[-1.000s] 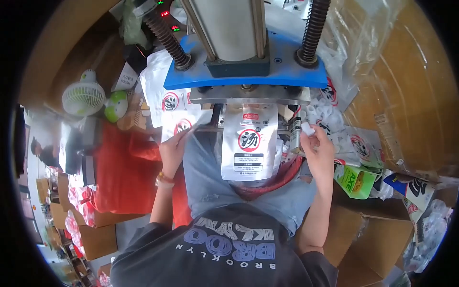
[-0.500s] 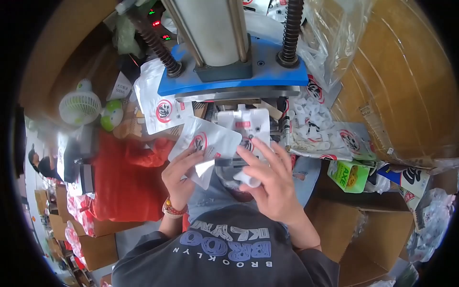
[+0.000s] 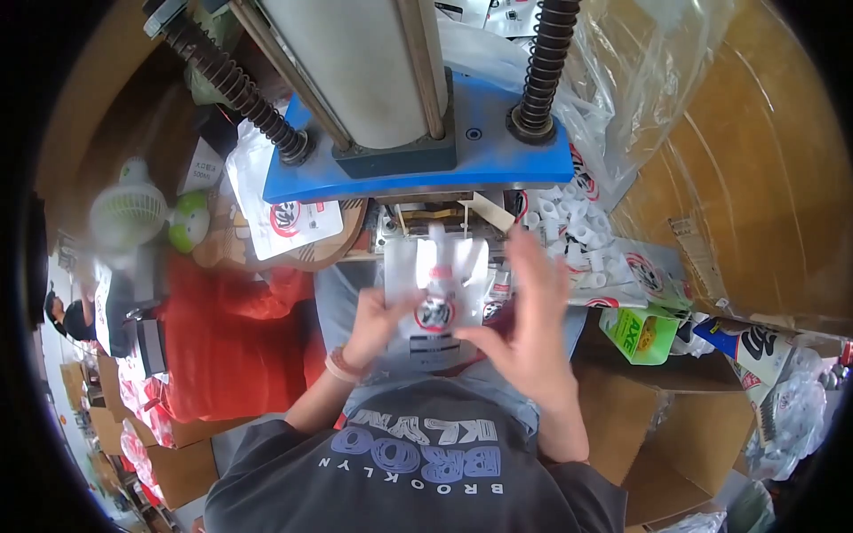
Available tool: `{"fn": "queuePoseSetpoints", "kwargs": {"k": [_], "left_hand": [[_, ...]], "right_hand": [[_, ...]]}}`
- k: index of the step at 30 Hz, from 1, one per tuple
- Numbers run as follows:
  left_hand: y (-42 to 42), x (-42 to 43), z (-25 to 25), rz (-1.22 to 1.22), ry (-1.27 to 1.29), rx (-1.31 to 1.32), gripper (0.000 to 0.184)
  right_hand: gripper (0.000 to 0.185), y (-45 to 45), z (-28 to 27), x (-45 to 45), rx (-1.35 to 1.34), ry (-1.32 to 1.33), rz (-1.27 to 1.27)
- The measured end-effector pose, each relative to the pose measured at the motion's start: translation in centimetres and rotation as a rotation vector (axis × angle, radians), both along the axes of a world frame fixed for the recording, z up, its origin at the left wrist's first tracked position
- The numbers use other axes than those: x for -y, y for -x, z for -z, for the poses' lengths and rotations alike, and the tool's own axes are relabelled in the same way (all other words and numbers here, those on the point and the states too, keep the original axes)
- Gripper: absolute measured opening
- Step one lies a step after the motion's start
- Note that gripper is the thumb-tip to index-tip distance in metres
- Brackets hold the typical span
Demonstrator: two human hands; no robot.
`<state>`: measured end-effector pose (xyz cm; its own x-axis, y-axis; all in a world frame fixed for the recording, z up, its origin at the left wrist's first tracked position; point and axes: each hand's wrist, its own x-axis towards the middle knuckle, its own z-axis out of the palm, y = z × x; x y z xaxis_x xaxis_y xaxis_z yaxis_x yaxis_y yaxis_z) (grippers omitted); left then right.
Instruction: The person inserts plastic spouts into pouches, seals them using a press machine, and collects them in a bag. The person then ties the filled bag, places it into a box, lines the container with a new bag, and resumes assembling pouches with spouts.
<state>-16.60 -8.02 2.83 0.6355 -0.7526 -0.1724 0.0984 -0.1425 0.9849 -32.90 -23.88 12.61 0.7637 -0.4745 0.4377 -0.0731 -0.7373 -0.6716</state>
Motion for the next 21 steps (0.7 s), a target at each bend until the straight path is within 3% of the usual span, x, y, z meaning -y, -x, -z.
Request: {"fn": "queuePoseSetpoints", "kwargs": {"k": [1,4,5,7,9,10,11,12,14,15,16,17,18,19,21], "left_hand": [[-0.6,0.8,-1.0,-0.033,0.039,-0.148,0.019],[-2.7,3.2,-2.8,-0.079,0.111,-0.396,0.024],[-3.1,3.5,-2.5,-0.071,0.089,-0.468,0.024],[-3.1,3.8,-1.5,-0.081,0.143,-0.500,0.023],[-3.2,3.6,-1.9,-0.079,0.103,-0.476,0.023],[-3.5,3.0,-2.1,-0.027,0.054,-0.372,0.025],[-4.3,2.6,-2.4,0.030,0.014,-0.261,0.027],[-6.2,1.4,-1.9,0.036,-0.090,0.030,0.046],[-8.7,-0.8,-2.0,-0.380,-0.150,0.779,0.076],[-9.8,-1.8,-2.2,-0.403,-0.491,1.099,0.086],[-10.7,-3.1,-2.1,-0.412,-0.847,1.409,0.097],[-12.0,-4.8,0.1,-0.285,-0.784,1.323,0.102],[-12.5,-6.3,2.3,-0.164,-0.723,1.233,0.108],[-11.6,-6.9,1.7,-0.166,-0.678,1.402,0.082],[-11.1,-7.9,0.9,-0.256,-0.347,1.137,0.044]], "right_hand": [[0.063,0.9,-0.7,0.8,0.133,-0.024,0.038],[0.040,0.8,0.5,2.9,-0.014,0.131,0.428],[0.040,0.4,2.7,3.7,-0.015,0.131,0.422],[0.035,0.4,7.2,5.6,-0.457,0.354,0.382],[0.035,0.9,6.5,5.0,-0.509,0.233,0.340],[0.035,1.5,6.4,4.0,-0.570,0.095,0.307],[0.035,2.1,6.4,4.1,-0.459,0.118,0.281],[0.035,2.6,6.5,4.5,-0.454,0.123,0.278],[0.030,3.5,6.5,5.3,-0.299,0.104,0.150],[0.030,3.7,6.5,5.3,-0.300,0.102,0.148],[0.026,3.7,6.6,5.3,-0.277,-0.087,0.165],[0.023,3.6,6.7,5.5,-0.249,-0.275,0.178],[0.023,3.4,7.0,5.5,-0.248,-0.276,0.169],[0.020,2.9,7.4,5.7,-0.063,-0.319,0.240],[0.018,2.0,6.8,5.2,0.263,-0.453,0.334]]}}
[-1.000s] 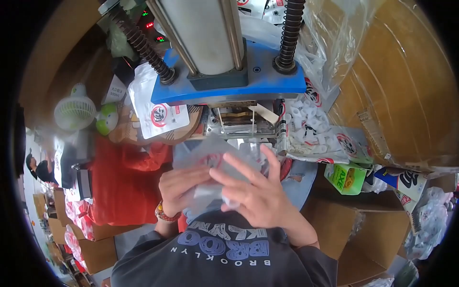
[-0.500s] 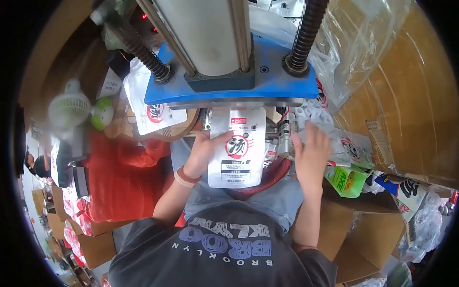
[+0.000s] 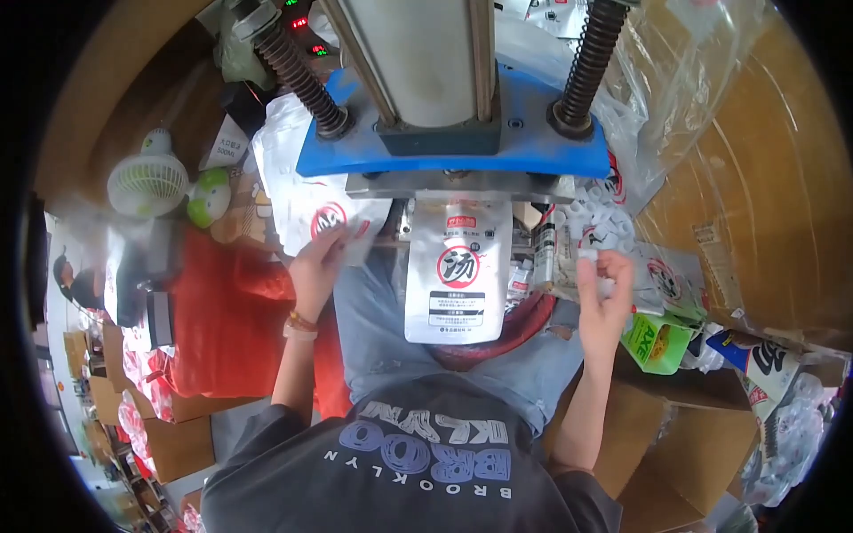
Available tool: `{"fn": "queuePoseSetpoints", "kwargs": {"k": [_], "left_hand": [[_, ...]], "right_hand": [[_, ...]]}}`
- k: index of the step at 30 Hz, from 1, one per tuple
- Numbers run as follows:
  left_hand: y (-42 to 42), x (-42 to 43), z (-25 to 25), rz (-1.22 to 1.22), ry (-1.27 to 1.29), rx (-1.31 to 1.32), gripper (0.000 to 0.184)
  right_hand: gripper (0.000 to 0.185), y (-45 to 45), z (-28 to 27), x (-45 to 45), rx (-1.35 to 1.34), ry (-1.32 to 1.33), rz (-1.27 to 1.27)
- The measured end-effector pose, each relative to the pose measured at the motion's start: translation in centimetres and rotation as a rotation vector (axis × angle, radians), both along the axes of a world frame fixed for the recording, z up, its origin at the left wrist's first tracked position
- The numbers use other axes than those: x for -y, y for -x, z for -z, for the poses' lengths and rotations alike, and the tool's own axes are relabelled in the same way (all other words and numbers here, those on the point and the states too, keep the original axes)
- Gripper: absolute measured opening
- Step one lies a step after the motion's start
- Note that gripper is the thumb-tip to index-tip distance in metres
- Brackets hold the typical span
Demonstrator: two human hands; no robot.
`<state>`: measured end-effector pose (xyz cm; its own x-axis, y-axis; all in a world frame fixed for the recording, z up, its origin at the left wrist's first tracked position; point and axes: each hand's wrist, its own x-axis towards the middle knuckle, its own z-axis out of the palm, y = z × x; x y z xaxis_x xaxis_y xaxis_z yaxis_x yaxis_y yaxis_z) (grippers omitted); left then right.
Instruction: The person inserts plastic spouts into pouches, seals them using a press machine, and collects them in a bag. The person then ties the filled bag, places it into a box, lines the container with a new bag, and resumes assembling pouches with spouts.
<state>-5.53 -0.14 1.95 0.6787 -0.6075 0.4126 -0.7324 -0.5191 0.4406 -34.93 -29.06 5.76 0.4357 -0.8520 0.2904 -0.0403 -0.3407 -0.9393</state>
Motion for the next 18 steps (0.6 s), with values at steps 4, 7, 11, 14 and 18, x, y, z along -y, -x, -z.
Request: {"fn": "queuePoseSetpoints", "kwargs": {"k": [4,7,11,14,18], "left_hand": [[4.3,-0.2,-4.8,-0.082,0.204,-0.285,0.021],[7.8,0.3,-6.1,0.025,0.269,0.016,0.027],[11.4,1.6,-8.9,0.150,0.211,0.192,0.032],[12.2,1.3,-11.1,0.181,0.229,0.310,0.030],[11.5,1.7,-10.8,0.188,0.229,0.313,0.030]], "right_hand": [[0.027,0.0,-7.0,-4.4,0.078,0.226,-0.235],[0.034,-2.2,-8.4,-7.1,-0.044,0.641,-0.396],[0.039,-4.9,-7.1,-8.7,-0.069,0.889,-0.534],[0.040,-2.5,-10.5,-9.0,-0.033,0.940,-0.556],[0.039,-2.0,-10.7,-8.2,-0.149,1.045,-0.324]]}}
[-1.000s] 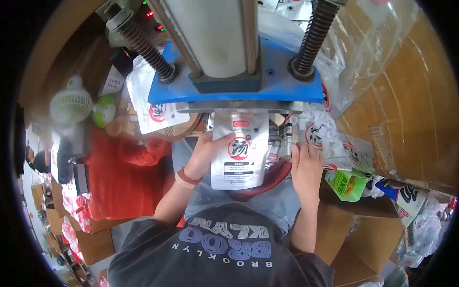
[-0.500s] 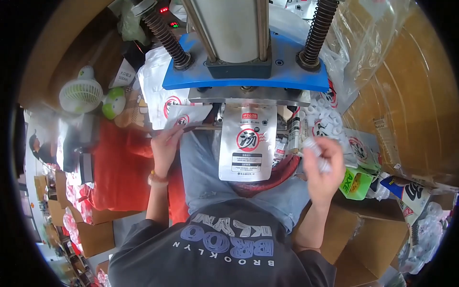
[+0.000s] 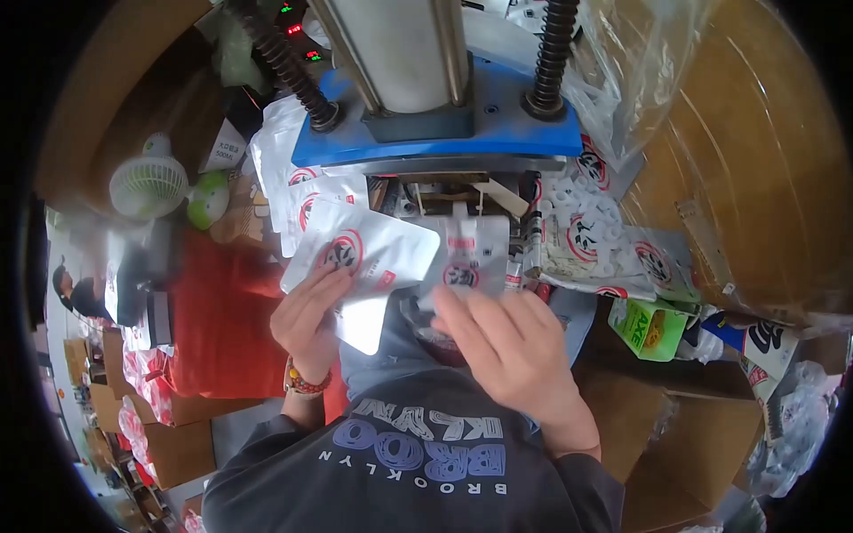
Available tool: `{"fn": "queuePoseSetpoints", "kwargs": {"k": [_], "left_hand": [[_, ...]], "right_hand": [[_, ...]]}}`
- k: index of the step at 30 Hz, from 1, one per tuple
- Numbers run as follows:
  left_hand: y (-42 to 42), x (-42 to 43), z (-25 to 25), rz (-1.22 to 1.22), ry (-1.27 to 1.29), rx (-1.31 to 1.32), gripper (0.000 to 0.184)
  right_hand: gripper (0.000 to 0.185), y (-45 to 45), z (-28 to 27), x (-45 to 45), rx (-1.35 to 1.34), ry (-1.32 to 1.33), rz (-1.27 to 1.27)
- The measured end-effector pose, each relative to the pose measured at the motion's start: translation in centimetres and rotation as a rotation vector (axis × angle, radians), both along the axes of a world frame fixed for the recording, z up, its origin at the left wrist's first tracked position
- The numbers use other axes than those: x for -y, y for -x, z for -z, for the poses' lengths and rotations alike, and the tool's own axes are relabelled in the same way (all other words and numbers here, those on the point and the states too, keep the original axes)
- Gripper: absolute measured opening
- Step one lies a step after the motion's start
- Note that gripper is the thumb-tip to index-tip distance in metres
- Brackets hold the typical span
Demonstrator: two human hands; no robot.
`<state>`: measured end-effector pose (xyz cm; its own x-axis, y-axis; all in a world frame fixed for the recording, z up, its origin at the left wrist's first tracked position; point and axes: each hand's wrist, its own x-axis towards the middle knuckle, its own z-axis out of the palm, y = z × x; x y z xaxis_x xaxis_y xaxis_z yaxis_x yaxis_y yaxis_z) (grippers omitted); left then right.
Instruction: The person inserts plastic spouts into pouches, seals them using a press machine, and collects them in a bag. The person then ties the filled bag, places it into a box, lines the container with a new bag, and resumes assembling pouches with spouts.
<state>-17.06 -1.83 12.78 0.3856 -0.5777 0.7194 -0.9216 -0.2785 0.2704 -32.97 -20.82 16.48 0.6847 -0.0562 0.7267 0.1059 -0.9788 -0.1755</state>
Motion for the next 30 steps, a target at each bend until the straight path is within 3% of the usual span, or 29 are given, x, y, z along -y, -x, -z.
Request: {"fn": "queuePoseSetpoints", "kwargs": {"k": [3,7,9,10,11,12,13,15,16,19,23,24,25,27,28,30], "left_hand": [[0.8,0.6,-0.4,0.111,-0.029,-0.061,0.032],[0.6,0.7,-0.7,0.412,-0.132,-0.364,0.021],[0.4,1.9,2.7,0.428,-0.199,-0.639,0.017],[0.2,2.8,4.6,0.363,-0.276,-0.904,0.017],[0.2,3.5,7.3,0.330,-0.224,-1.118,0.018],[0.2,4.4,9.7,0.295,-0.167,-1.329,0.019],[0.2,5.3,10.7,0.335,0.001,-1.393,0.021],[-0.3,6.8,8.1,0.322,0.137,-1.727,0.022],[-1.2,7.6,7.1,0.275,0.130,-1.778,0.021],[-3.1,9.4,7.0,0.294,0.205,-1.896,0.020],[-3.7,9.4,9.1,0.303,0.133,-1.749,0.023],[-3.9,9.3,9.4,0.284,0.040,-1.455,0.029],[-4.6,8.6,10.4,0.329,0.011,-1.428,0.045],[-5.0,6.0,6.2,-0.072,-0.061,-0.817,0.073],[-6.2,4.6,6.7,-0.292,-0.164,-0.229,0.096],[-7.9,2.1,7.6,-0.549,-0.488,-0.017,0.104]], "right_hand": [[0.041,-0.5,0.3,-0.5,-0.041,-0.057,-0.189],[0.039,0.9,-1.4,0.3,-0.186,-0.400,-0.304],[0.032,-0.1,0.3,1.2,-0.302,-0.563,-0.183],[0.029,-0.8,1.7,1.6,-0.272,-0.770,-0.118],[0.026,-1.3,2.5,1.8,-0.238,-0.975,-0.050],[0.027,-0.8,2.4,2.3,-0.172,-0.953,0.013],[0.029,0.1,2.3,2.6,-0.058,-1.085,0.006],[0.029,1.7,1.6,3.3,0.115,-1.232,-0.039],[0.029,2.3,1.2,3.5,0.114,-1.232,-0.037],[0.022,3.2,1.5,3.5,0.049,-1.376,-0.347],[0.015,4.0,4.1,3.9,-0.090,-1.524,-0.399],[0.020,4.5,4.6,4.0,-0.055,-1.526,-0.414],[0.026,5.0,4.9,4.0,-0.023,-1.529,-0.433],[0.044,6.5,6.2,4.9,-0.058,-1.650,-0.547],[0.049,6.9,6.4,5.2,-0.104,-1.727,-0.618],[0.041,5.6,7.0,4.8,-0.075,-1.743,-0.693]]}}
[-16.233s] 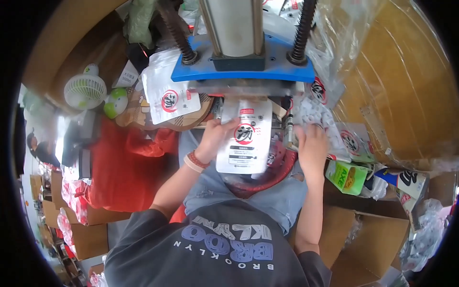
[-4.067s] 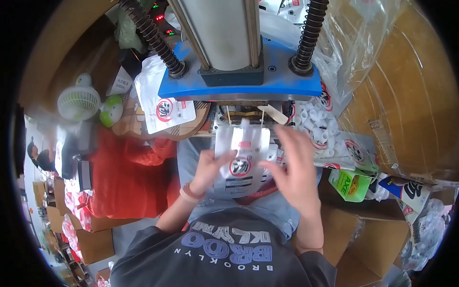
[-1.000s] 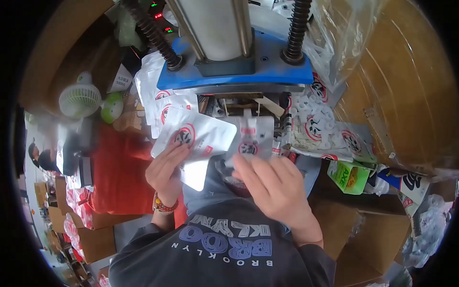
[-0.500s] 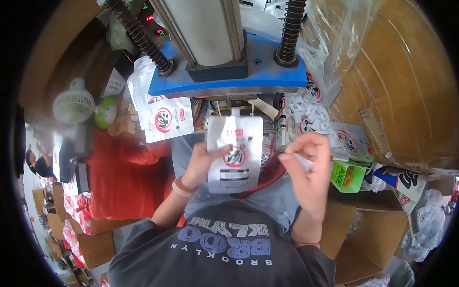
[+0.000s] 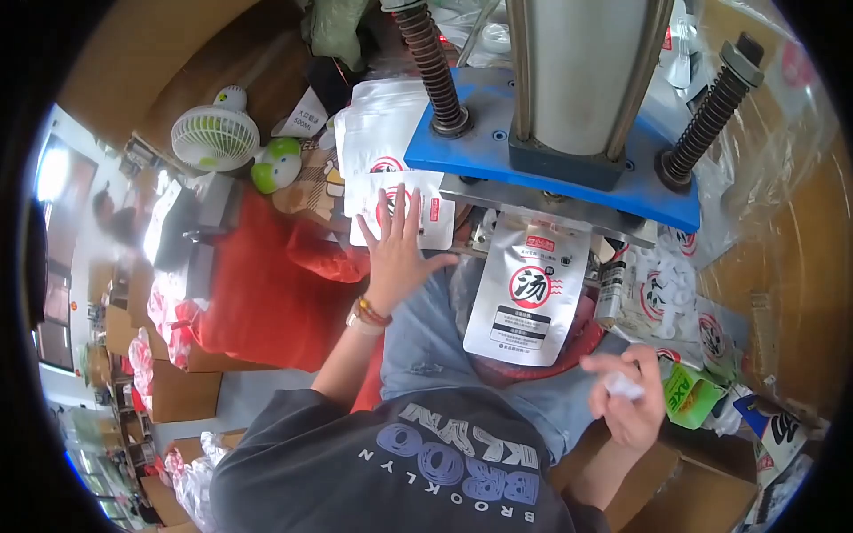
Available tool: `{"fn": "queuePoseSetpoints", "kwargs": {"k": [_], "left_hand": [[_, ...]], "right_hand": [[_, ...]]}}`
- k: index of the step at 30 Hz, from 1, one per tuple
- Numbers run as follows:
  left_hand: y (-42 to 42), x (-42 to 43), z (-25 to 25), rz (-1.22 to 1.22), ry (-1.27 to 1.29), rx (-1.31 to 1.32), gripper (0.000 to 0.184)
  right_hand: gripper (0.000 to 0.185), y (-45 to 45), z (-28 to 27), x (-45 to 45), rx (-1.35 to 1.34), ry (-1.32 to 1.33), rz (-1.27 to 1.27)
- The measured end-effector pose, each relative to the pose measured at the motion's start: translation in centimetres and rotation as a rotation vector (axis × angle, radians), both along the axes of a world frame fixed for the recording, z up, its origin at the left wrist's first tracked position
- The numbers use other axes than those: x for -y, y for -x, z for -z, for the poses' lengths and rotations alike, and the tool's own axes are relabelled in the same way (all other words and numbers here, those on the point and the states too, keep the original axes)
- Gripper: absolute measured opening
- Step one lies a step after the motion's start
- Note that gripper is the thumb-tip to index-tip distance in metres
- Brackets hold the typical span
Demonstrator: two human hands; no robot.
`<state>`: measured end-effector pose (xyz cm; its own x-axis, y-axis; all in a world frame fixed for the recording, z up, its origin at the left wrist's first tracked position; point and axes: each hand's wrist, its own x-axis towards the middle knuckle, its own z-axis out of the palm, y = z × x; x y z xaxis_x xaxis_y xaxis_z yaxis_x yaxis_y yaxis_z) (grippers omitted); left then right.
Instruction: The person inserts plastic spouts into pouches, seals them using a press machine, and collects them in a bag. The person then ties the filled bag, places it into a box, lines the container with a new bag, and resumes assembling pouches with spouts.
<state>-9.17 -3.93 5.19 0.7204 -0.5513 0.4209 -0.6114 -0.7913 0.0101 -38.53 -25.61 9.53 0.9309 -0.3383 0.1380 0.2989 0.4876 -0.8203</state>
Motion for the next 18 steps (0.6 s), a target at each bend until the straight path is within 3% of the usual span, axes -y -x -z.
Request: {"fn": "queuePoseSetpoints", "kwargs": {"k": [1,2,3,5,6,9,12,13,15,16,18], "left_hand": [[-1.6,-2.1,3.7,0.080,-0.016,-0.146,0.090],[-2.6,-3.9,5.8,0.171,0.061,-0.084,0.073],[-3.0,-4.4,5.1,0.275,0.138,-0.016,0.058],[-0.6,-5.5,2.3,0.092,0.310,-0.373,0.030],[-0.2,-5.2,1.6,0.097,0.502,-0.373,0.026],[2.8,-4.6,-2.2,0.168,0.707,-0.389,0.040],[5.9,-3.1,-4.8,0.351,0.596,-0.178,0.041],[6.6,-2.7,-4.9,0.409,0.554,-0.124,0.040],[7.9,-2.1,-5.3,0.526,0.485,-0.027,0.041],[8.3,-2.0,-6.1,0.559,0.466,-0.042,0.041],[8.5,-2.5,-8.0,0.679,0.408,-0.084,0.039]], "right_hand": [[0.036,-0.7,0.7,-0.4,-0.011,-0.030,-0.003],[0.023,-1.6,0.8,-1.2,-0.132,-0.044,0.076],[0.023,-2.3,1.1,-1.6,-0.152,0.027,0.119],[0.026,-3.0,0.2,-2.5,-0.148,0.145,0.206],[0.031,-2.8,-0.5,-2.7,-0.103,0.171,0.237],[0.056,-3.2,-3.3,-3.4,0.085,0.328,0.394],[0.059,-4.4,-4.7,-4.8,0.003,0.866,0.535],[0.054,-5.1,-5.1,-4.7,-0.093,1.204,0.536],[0.041,-7.9,-3.4,-4.9,0.040,1.536,0.557],[0.042,-7.9,-3.9,-5.1,0.122,1.622,0.529],[0.043,-6.5,-6.2,-5.7,0.204,1.501,0.469]]}}
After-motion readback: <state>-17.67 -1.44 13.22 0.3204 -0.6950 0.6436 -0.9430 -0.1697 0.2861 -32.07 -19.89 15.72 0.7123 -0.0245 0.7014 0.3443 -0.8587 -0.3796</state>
